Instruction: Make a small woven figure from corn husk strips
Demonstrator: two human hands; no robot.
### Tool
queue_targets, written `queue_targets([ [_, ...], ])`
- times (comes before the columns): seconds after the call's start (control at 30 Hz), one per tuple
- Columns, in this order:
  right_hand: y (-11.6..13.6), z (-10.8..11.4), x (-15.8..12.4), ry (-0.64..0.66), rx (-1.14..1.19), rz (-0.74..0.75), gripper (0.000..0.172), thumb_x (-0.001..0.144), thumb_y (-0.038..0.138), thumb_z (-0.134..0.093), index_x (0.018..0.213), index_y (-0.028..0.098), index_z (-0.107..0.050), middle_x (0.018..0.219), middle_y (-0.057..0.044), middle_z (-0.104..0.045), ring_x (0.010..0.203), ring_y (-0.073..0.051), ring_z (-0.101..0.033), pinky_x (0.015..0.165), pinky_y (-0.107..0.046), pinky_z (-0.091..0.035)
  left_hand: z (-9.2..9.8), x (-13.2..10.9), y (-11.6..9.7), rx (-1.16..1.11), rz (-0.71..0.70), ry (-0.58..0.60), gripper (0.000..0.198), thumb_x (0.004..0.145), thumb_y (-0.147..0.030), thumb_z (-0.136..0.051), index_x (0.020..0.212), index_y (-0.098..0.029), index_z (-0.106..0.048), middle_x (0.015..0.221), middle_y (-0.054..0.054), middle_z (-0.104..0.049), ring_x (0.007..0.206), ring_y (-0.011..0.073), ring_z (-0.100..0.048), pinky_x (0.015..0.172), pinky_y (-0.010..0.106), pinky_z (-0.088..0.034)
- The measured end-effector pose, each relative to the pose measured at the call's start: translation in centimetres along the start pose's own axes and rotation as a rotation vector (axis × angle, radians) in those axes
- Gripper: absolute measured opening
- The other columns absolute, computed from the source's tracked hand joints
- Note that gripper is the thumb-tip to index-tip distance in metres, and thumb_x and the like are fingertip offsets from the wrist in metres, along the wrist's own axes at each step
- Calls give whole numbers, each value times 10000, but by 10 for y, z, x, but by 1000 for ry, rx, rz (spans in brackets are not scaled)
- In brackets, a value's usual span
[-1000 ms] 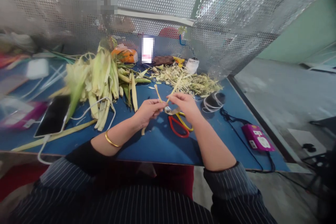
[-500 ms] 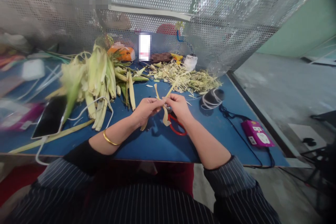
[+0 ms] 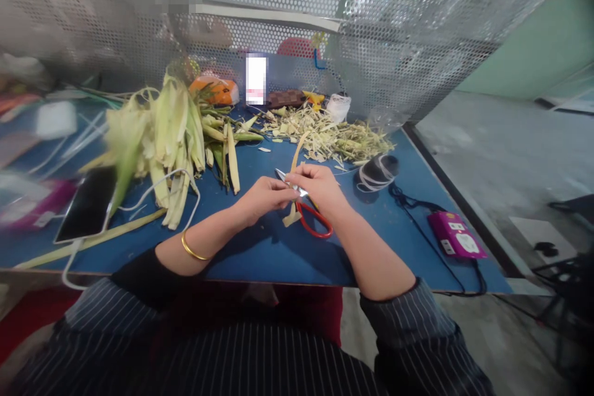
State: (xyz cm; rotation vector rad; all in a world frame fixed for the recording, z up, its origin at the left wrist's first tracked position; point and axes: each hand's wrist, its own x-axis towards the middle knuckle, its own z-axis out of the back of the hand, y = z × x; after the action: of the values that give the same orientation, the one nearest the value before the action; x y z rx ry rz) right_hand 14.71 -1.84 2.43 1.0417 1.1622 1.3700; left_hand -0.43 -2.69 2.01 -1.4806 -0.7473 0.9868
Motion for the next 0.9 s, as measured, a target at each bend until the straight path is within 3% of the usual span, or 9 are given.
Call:
queue_targets([
  [0.23, -11, -7, 4, -223, -61, 172, 297, 708, 406, -679, 557, 192, -539, 543, 35, -471, 532, -97, -361, 521, -260, -307, 3, 1, 0, -52, 35, 89, 234, 694, -348, -716, 597, -135, -715, 434, -35, -384, 429, 55, -269, 438, 245, -164],
  [0.37, -13, -5, 6, -219, -72, 164, 264, 736, 387, -659, 589, 195, -553, 551, 32, -473, 540, -107, -388, 542, -260, -327, 2, 1, 2, -98, 49, 83, 218, 700, -360, -725, 670, -146, -751, 439, -35, -381, 422, 53, -265, 424, 241, -156],
  [0.43, -11, -1, 6, -226, -110, 197, 233, 791, 398, -605, 675, 196, -614, 621, 11, -542, 592, -126, -460, 601, -270, -377, 2, 1, 0, -147, 78, 66, 272, 725, -411, -706, 710, -145, -757, 464, -23, -421, 417, 49, -283, 415, 235, -154],
  [0.53, -4, 8, 4, -409, -224, 368, 255, 866, 422, -523, 818, 208, -654, 826, -35, -632, 777, -165, -546, 766, -300, -420, 5, 5, -3, -265, 96, 25, 378, 785, -491, -630, 770, -135, -757, 524, 9, -490, 426, 56, -343, 400, 232, -176],
  [0.63, 0, 14, 3, -554, -212, 383, 361, 881, 488, -496, 695, 204, -619, 731, -33, -606, 726, -163, -529, 747, -305, -422, 10, 9, -4, -372, 58, -24, 392, 809, -486, -602, 791, -123, -749, 575, 35, -544, 460, 69, -408, 399, 233, -221],
  [0.7, -2, 13, 4, -450, -115, 253, 444, 851, 547, -518, 591, 193, -587, 614, -20, -561, 619, -144, -493, 653, -294, -414, 12, 10, -3, -401, 44, -48, 354, 806, -451, -621, 797, -118, -741, 582, 36, -554, 466, 71, -431, 402, 232, -241],
  [0.83, -9, 4, 7, -59, 149, -30, 409, 730, 560, -660, 611, 171, -620, 597, -12, -582, 544, -113, -481, 566, -271, -404, 12, 9, 1, -392, 39, -68, 285, 769, -409, -686, 785, -125, -715, 578, 13, -541, 447, 64, -444, 399, 222, -271],
  [0.9, -12, -1, 7, -29, 251, -47, 350, 689, 507, -713, 659, 165, -645, 586, 0, -583, 540, -107, -490, 564, -263, -409, 10, 8, 2, -364, 63, -51, 277, 755, -403, -702, 784, -128, -715, 580, 2, -539, 439, 54, -437, 399, 213, -275],
])
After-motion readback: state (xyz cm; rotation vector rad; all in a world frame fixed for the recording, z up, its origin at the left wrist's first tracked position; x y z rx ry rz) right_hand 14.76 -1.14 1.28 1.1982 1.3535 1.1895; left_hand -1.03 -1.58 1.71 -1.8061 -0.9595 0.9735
